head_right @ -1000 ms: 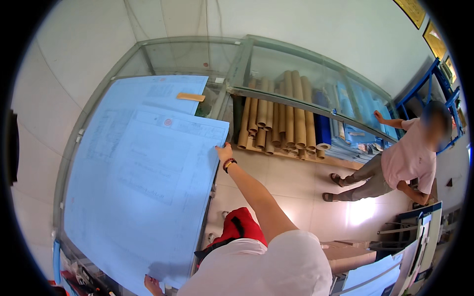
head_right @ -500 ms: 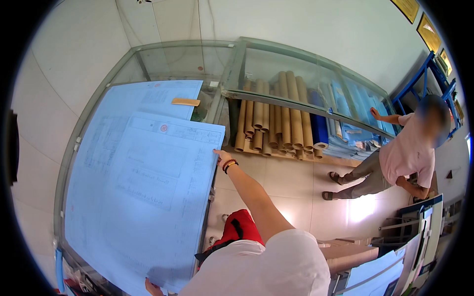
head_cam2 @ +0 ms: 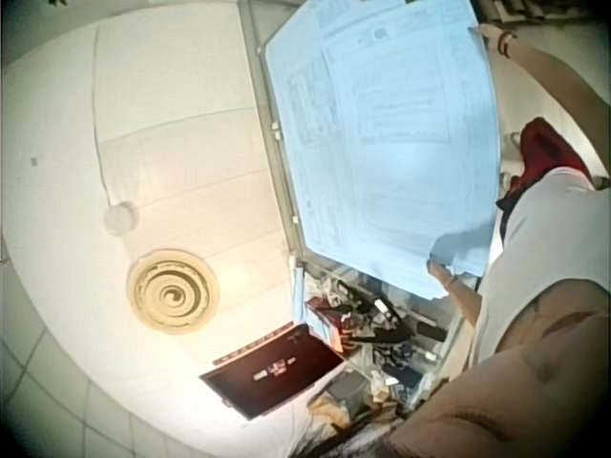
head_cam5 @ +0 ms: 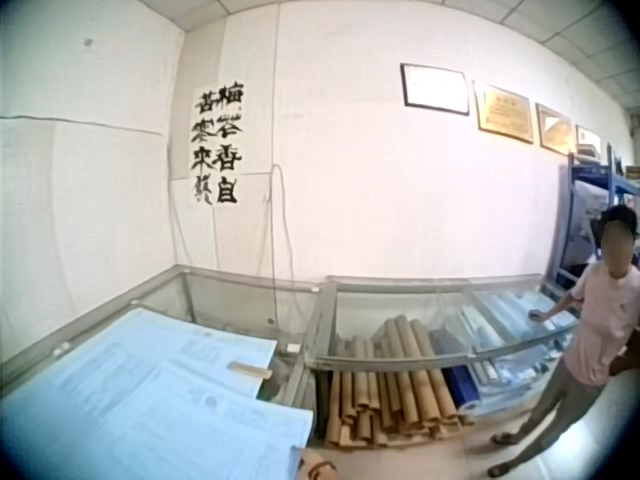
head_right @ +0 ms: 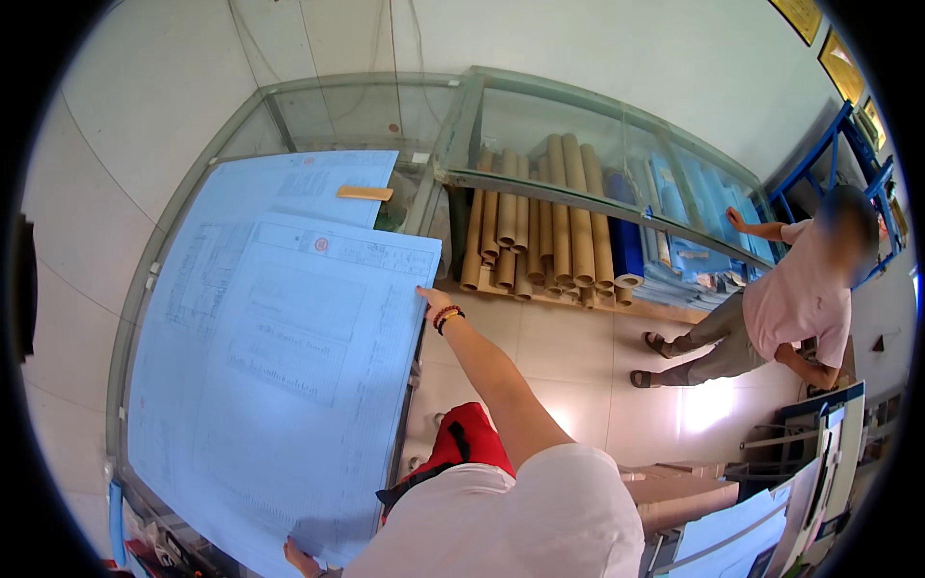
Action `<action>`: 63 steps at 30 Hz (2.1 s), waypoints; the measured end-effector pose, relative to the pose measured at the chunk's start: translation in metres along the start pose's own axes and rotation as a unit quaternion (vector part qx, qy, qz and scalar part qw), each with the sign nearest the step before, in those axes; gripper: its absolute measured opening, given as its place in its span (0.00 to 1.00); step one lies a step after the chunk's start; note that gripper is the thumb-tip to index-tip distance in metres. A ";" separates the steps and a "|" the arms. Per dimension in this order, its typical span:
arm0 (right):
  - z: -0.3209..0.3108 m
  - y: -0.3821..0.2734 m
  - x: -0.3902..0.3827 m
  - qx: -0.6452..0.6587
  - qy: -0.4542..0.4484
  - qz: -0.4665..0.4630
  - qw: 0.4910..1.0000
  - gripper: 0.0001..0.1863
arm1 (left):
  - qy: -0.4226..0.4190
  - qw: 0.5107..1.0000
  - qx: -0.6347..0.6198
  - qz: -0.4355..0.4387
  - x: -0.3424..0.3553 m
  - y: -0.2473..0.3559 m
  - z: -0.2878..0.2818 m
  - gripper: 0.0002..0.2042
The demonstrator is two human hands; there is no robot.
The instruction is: The person handles and reviews large sheets of architectural blueprints on a glass-topped display counter, unrolling, aligning, turning pages over, and using a wooden block to smooth out and weigh down sections of the drawings.
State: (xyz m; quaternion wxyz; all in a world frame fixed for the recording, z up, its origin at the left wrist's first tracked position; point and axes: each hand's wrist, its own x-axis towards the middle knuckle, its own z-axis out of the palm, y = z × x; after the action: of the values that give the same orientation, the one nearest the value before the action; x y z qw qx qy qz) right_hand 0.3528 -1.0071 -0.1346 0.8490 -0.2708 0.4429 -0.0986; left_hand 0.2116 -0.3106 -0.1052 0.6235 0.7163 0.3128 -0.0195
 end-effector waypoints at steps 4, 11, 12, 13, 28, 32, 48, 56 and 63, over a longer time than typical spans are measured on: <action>-0.006 -0.010 0.001 0.032 0.000 0.010 0.999 0.20 | -0.006 1.000 -0.002 0.000 0.003 0.000 0.006 0.18; -0.008 -0.008 0.008 0.013 0.022 -0.006 1.000 0.20 | -0.009 1.000 -0.009 -0.001 0.003 0.000 0.007 0.20; -0.015 -0.012 0.012 -0.012 0.037 -0.020 0.999 0.21 | -0.016 1.000 -0.011 -0.002 0.005 -0.001 0.012 0.20; -0.009 -0.006 0.011 -0.012 0.034 -0.014 0.999 0.21 | -0.011 1.000 -0.013 -0.002 0.004 -0.001 0.006 0.21; 0.008 -0.005 -0.009 -0.073 0.098 -0.075 0.990 0.14 | 0.177 0.960 0.187 0.111 0.030 -0.025 0.005 0.24; 0.019 -0.005 -0.036 -0.086 0.088 -0.104 0.987 0.12 | 0.164 0.970 0.135 0.116 0.028 -0.016 0.000 0.25; -0.118 0.086 -0.162 -0.131 -0.164 0.001 0.978 0.20 | 0.094 0.952 0.236 0.171 0.035 0.078 -0.054 0.24; -0.118 -0.007 -0.159 -0.152 -0.096 0.019 0.984 0.36 | 0.076 0.945 0.250 0.197 0.053 0.083 -0.014 0.24; -0.018 -0.062 -0.108 -0.477 -0.196 0.061 0.854 0.44 | 0.085 0.934 0.273 0.214 0.060 0.095 -0.004 0.24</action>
State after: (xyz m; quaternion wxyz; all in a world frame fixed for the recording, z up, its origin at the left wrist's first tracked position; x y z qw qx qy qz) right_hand 0.2790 -1.0209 -0.0335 0.6890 -0.6287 0.2759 0.2322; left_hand 0.3036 -0.2837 -0.0455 0.3645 0.9077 0.1870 0.0907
